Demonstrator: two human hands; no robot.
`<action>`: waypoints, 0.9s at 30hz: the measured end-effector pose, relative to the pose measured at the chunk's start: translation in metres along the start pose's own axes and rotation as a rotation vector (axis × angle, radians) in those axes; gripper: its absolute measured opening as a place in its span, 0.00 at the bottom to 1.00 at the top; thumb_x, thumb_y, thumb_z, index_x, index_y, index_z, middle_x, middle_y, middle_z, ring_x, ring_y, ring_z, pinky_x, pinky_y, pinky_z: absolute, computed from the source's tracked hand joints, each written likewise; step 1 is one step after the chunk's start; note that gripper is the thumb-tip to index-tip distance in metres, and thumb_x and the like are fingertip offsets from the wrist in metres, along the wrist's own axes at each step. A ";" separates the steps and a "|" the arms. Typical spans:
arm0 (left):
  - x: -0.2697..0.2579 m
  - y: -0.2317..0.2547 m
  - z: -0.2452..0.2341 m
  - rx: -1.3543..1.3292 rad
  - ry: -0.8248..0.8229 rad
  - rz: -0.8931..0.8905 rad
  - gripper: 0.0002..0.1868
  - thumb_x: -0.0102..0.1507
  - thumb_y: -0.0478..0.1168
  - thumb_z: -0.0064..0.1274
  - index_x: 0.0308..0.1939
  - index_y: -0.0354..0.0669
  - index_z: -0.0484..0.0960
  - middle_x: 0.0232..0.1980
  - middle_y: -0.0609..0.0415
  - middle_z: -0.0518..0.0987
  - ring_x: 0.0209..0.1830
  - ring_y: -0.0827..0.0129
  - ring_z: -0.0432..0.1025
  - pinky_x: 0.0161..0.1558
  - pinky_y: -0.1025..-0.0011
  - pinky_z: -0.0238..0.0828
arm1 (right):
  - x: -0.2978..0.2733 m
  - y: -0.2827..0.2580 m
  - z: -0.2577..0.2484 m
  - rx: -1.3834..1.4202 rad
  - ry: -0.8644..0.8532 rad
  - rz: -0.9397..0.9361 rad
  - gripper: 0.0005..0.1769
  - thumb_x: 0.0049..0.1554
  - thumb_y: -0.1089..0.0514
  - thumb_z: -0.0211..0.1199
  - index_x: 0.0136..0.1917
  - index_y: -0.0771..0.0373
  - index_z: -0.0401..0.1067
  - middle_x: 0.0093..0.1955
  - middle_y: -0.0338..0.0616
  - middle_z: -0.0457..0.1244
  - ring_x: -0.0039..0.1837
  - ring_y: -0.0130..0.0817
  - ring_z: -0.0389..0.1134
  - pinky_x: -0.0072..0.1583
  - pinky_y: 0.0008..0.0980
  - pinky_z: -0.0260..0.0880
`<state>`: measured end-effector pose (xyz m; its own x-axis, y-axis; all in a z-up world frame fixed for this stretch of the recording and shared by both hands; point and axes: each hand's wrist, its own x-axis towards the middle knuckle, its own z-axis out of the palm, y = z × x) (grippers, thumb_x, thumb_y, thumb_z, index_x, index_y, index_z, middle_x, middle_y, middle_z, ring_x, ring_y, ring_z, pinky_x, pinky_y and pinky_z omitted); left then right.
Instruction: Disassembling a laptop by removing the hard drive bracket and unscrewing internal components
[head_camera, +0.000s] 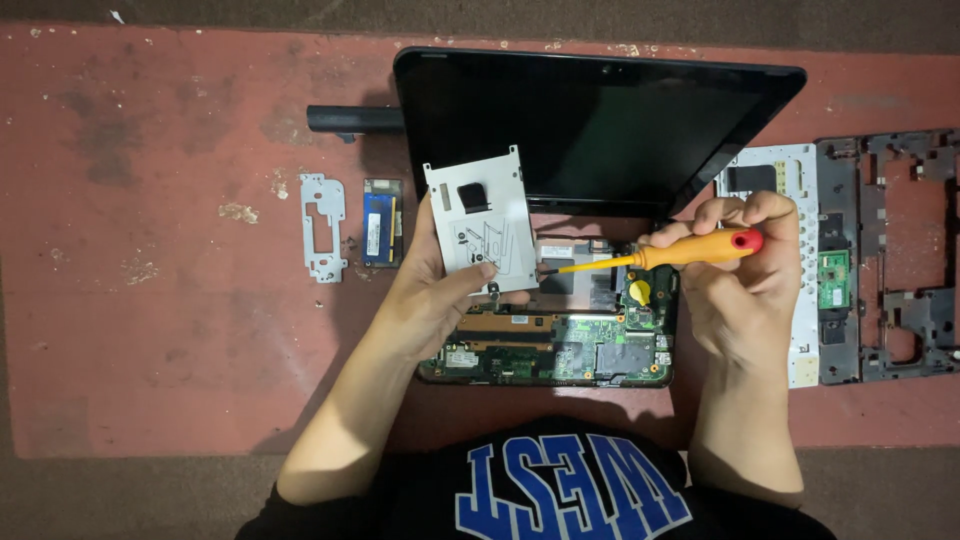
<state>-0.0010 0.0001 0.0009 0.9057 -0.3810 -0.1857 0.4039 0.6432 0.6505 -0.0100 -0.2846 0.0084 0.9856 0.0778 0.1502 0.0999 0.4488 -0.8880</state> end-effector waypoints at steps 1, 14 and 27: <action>0.000 -0.001 0.000 0.001 -0.001 -0.001 0.40 0.62 0.24 0.48 0.72 0.51 0.46 0.63 0.38 0.70 0.56 0.46 0.71 0.45 0.50 0.81 | 0.000 -0.001 0.002 0.000 0.001 -0.001 0.25 0.53 0.80 0.43 0.58 0.55 0.53 0.55 0.49 0.55 0.58 0.46 0.66 0.68 0.53 0.69; 0.001 0.003 -0.006 0.493 0.007 -0.046 0.32 0.59 0.30 0.48 0.65 0.44 0.54 0.55 0.40 0.75 0.47 0.49 0.77 0.40 0.59 0.81 | -0.003 -0.011 -0.019 0.048 0.126 -0.064 0.25 0.56 0.78 0.46 0.60 0.53 0.57 0.56 0.45 0.59 0.58 0.42 0.67 0.70 0.56 0.69; 0.006 -0.013 0.003 1.989 0.230 0.538 0.23 0.54 0.47 0.55 0.51 0.43 0.76 0.47 0.50 0.70 0.41 0.50 0.63 0.34 0.55 0.60 | -0.005 -0.017 -0.003 0.116 0.196 -0.027 0.28 0.55 0.77 0.50 0.63 0.53 0.56 0.54 0.48 0.58 0.57 0.45 0.67 0.68 0.55 0.71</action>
<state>-0.0012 -0.0125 -0.0063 0.9195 -0.2689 0.2866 -0.3638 -0.8582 0.3621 -0.0159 -0.2955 0.0219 0.9915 -0.1053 0.0760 0.1217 0.5489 -0.8270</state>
